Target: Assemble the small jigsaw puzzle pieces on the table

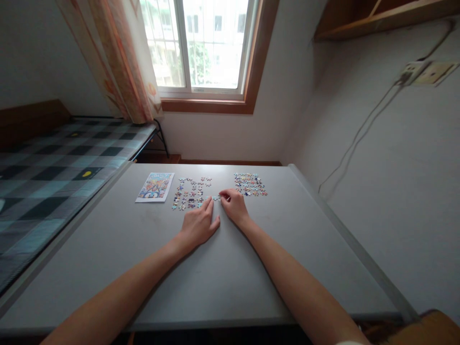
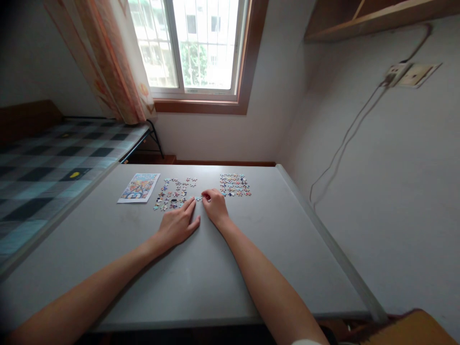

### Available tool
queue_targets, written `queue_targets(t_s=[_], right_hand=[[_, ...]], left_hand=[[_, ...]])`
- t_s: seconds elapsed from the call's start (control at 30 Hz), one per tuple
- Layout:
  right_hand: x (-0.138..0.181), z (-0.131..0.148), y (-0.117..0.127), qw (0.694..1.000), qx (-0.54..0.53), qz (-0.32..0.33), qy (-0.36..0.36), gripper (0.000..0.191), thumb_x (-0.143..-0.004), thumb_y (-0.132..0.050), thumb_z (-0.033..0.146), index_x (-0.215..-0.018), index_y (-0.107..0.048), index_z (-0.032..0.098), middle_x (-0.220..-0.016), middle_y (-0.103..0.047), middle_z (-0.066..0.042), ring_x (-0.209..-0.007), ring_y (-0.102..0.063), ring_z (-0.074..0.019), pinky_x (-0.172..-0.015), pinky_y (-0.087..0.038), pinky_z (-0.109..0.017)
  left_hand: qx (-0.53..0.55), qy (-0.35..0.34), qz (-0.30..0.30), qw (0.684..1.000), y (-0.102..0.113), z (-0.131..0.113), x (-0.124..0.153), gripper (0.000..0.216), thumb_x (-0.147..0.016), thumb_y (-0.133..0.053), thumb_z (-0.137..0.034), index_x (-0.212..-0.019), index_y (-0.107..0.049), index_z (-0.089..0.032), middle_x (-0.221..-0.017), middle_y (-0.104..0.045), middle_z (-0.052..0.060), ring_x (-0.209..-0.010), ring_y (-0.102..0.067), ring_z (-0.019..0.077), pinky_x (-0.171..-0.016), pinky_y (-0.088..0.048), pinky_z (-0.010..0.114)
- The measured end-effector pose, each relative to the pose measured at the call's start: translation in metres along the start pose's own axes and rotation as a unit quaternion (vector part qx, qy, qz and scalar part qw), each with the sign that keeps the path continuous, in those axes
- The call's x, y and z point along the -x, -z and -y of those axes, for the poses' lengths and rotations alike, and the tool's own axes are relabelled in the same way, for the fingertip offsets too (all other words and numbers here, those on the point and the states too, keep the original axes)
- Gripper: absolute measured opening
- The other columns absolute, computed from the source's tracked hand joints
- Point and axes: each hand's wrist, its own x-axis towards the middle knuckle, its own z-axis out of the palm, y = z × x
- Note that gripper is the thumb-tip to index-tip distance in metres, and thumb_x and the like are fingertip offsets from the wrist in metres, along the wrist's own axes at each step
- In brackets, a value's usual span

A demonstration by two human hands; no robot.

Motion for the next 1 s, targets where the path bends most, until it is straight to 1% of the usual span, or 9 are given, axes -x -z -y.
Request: queue_targets(t_s=[0.17,0.37,0.53,0.63,0.8,1.0], right_hand=[[0.0,-0.0005,0.0002,1.0,-0.02,0.002,-0.018,0.015,-0.075,-0.054,0.014,-0.08,-0.068,0.017,-0.079,-0.068,-0.004,-0.066,-0.058,-0.0132,-0.068,-0.047,-0.025],[-0.0002,-0.0008,-0.0003,0.999,0.001,0.026,-0.019,0.016,-0.076,-0.053,0.015,-0.08,-0.069,0.017,-0.078,-0.068,-0.003,-0.067,-0.058,-0.0132,-0.07,-0.046,-0.026],[0.0001,-0.003,-0.0006,0.999,0.022,0.032,-0.01,0.017,-0.075,-0.053,0.013,-0.08,-0.068,0.018,-0.077,-0.067,-0.003,-0.07,-0.057,-0.0134,-0.072,-0.045,-0.026],[0.0003,-0.004,-0.0009,0.999,0.036,0.032,-0.004,0.016,-0.074,-0.054,0.012,-0.08,-0.068,0.017,-0.076,-0.065,-0.004,-0.072,-0.056,-0.0142,-0.072,-0.044,-0.026],[0.0011,-0.0047,-0.0006,0.998,0.056,0.026,0.014,0.015,-0.075,-0.054,0.012,-0.08,-0.067,0.017,-0.078,-0.062,-0.004,-0.074,-0.055,-0.0145,-0.075,-0.043,-0.027],[0.0015,-0.0031,0.0012,0.998,0.055,0.034,0.013,0.014,-0.076,-0.054,0.012,-0.079,-0.067,0.017,-0.076,-0.061,-0.004,-0.073,-0.054,-0.0145,-0.075,-0.043,-0.027]], left_hand=[[0.0,0.0,-0.001,1.0,0.001,0.0001,-0.0001,0.057,-0.09,-0.033,-0.045,-0.138,-0.037,-0.016,-0.143,-0.039,0.012,-0.094,-0.064,0.0219,-0.077,-0.049,0.031],[0.005,0.003,0.001,1.0,0.0029,0.0004,0.0007,0.055,-0.09,-0.034,-0.045,-0.138,-0.038,-0.018,-0.143,-0.04,0.011,-0.094,-0.064,0.0215,-0.077,-0.049,0.031],[0.02,0.0,0.003,1.0,0.0052,0.0014,0.0018,0.053,-0.09,-0.035,-0.044,-0.137,-0.039,-0.02,-0.145,-0.038,0.008,-0.096,-0.063,0.0207,-0.079,-0.049,0.03],[0.032,-0.01,0.001,0.999,0.0058,0.0022,0.002,0.051,-0.09,-0.035,-0.043,-0.136,-0.041,-0.021,-0.144,-0.04,0.006,-0.099,-0.062,0.0206,-0.081,-0.049,0.03],[0.048,-0.01,0.006,0.999,0.0059,0.0037,0.0023,0.048,-0.09,-0.038,-0.043,-0.134,-0.042,-0.024,-0.142,-0.042,0.006,-0.102,-0.061,0.0207,-0.085,-0.048,0.031],[0.048,-0.025,0.002,0.999,0.0052,0.0061,0.0024,0.048,-0.09,-0.037,-0.042,-0.134,-0.042,-0.024,-0.143,-0.041,0.005,-0.099,-0.062,0.0205,-0.083,-0.049,0.031]])
